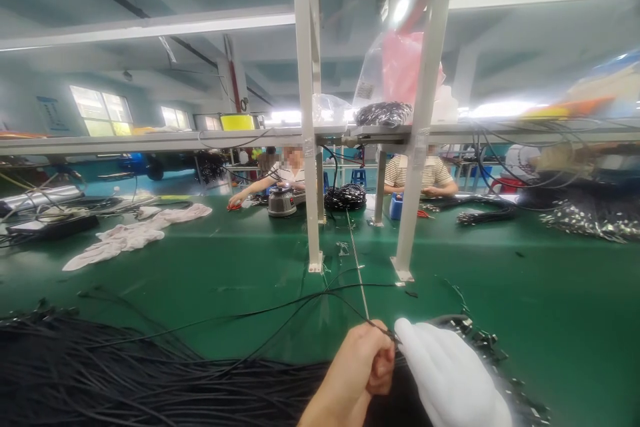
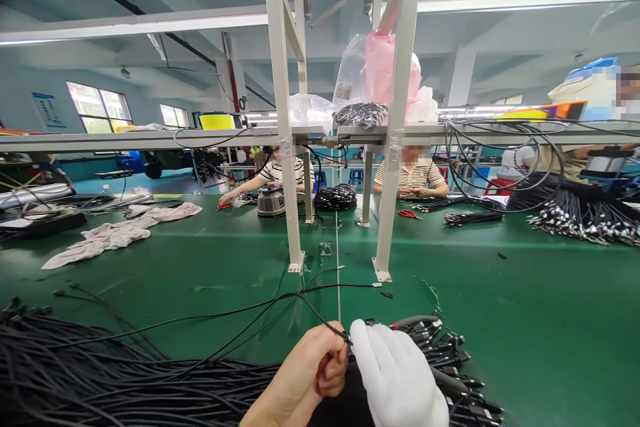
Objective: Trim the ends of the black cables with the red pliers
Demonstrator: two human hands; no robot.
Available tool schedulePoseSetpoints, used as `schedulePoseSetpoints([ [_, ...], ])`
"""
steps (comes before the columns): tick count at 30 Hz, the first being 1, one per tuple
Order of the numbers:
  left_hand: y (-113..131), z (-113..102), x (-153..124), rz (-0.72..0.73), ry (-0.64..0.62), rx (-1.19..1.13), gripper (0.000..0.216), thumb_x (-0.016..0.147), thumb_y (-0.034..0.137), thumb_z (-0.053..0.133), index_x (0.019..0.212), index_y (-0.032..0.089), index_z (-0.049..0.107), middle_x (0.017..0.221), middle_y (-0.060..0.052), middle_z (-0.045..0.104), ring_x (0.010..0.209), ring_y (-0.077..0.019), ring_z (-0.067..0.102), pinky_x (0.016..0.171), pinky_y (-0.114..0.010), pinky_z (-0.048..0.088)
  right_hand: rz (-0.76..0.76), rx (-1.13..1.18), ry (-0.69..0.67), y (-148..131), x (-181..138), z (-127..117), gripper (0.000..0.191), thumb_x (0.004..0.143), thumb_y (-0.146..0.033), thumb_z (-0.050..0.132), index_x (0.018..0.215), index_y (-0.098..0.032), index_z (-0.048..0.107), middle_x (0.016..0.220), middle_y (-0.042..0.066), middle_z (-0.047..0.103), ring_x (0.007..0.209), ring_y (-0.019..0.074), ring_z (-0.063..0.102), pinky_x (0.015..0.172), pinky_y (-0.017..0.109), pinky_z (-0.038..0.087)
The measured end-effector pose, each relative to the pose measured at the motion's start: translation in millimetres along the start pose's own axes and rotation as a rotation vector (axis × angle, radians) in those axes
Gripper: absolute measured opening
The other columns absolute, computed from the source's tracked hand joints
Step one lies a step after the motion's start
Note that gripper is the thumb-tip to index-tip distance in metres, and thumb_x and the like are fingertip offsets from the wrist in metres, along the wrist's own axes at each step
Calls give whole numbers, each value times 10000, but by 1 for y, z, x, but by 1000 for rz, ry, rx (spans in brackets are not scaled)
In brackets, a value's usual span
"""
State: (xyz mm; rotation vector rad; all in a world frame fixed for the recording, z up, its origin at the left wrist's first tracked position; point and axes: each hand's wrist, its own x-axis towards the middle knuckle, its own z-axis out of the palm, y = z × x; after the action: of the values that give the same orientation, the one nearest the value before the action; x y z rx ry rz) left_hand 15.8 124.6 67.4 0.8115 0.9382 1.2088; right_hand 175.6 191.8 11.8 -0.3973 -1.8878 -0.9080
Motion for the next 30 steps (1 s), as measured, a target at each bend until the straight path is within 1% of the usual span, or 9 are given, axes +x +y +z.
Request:
schedulePoseSetpoints([
  [5, -2, -1, 3, 86, 64, 145, 158, 622, 229, 505, 542, 222, 369, 444, 110, 274, 427, -49, 134, 466, -265, 72, 241, 182, -98, -12, 3, -2, 226, 918, -218, 535, 1045, -241, 720, 896, 31, 766, 773, 182, 724, 747, 287, 593],
  [10, -2, 5, 0, 210, 112, 221, 215, 680, 261, 534, 562, 218, 360, 504, 103, 259, 494, -64, 131, 498, -246, 119, 713, 412, -243, -31, 5, -3, 341, 961, -439, 459, 952, -255, 746, 788, 24, 751, 642, 156, 698, 649, 221, 581],
  [12, -4, 7, 0, 224, 118, 227, 223, 701, 270, 531, 565, 216, 362, 512, 97, 270, 502, -68, 145, 502, -244, 133, 814, 461, -249, -32, 6, -4, 376, 954, -484, 451, 942, -257, 750, 786, 26, 752, 643, 163, 700, 653, 225, 582],
  [17, -6, 4, 1, 227, 122, 250, 223, 784, 313, 543, 631, 199, 429, 535, 81, 358, 507, -68, 251, 494, -222, 196, 801, 570, -296, -15, 9, -7, 348, 903, -498, 533, 963, -241, 760, 898, 40, 771, 788, 198, 732, 722, 239, 589],
  [19, -4, 1, 2, 247, 137, 273, 194, 802, 357, 592, 770, 180, 521, 585, 67, 446, 502, -69, 327, 482, -211, 240, 839, 589, -322, -10, 11, -8, 343, 902, -492, 532, 971, -241, 755, 881, 34, 771, 766, 188, 729, 693, 224, 583],
  [22, -3, -3, 5, 295, 120, 255, 306, 777, 364, 662, 981, 144, 606, 740, 2, 589, 554, -90, 470, 504, -215, 352, 907, 627, -378, -13, 18, -11, 339, 908, -492, 508, 949, -242, 734, 841, 14, 762, 721, 161, 709, 661, 200, 555],
  [24, -5, -3, 7, 312, 131, 228, 294, 744, 342, 694, 932, 122, 640, 761, -28, 617, 605, -116, 527, 548, -235, 416, 942, 639, -410, -18, 25, -14, 339, 922, -492, 470, 869, -252, 703, 786, -10, 738, 685, 141, 678, 647, 195, 525],
  [26, -10, -1, 9, 321, 206, 245, 206, 738, 321, 689, 793, 132, 627, 675, -18, 594, 598, -135, 535, 560, -254, 439, 977, 614, -458, -25, 31, -17, 342, 933, -470, 438, 745, -259, 632, 681, -43, 676, 615, 120, 620, 612, 196, 481],
  [30, -25, 3, 10, 432, 368, 542, 162, 836, 255, 571, 693, 179, 577, 647, -8, 581, 610, -150, 537, 582, -264, 423, 1036, 486, -563, -32, 40, -22, 361, 940, -420, 402, 627, -249, 460, 556, -69, 564, 528, 114, 519, 552, 214, 400],
])
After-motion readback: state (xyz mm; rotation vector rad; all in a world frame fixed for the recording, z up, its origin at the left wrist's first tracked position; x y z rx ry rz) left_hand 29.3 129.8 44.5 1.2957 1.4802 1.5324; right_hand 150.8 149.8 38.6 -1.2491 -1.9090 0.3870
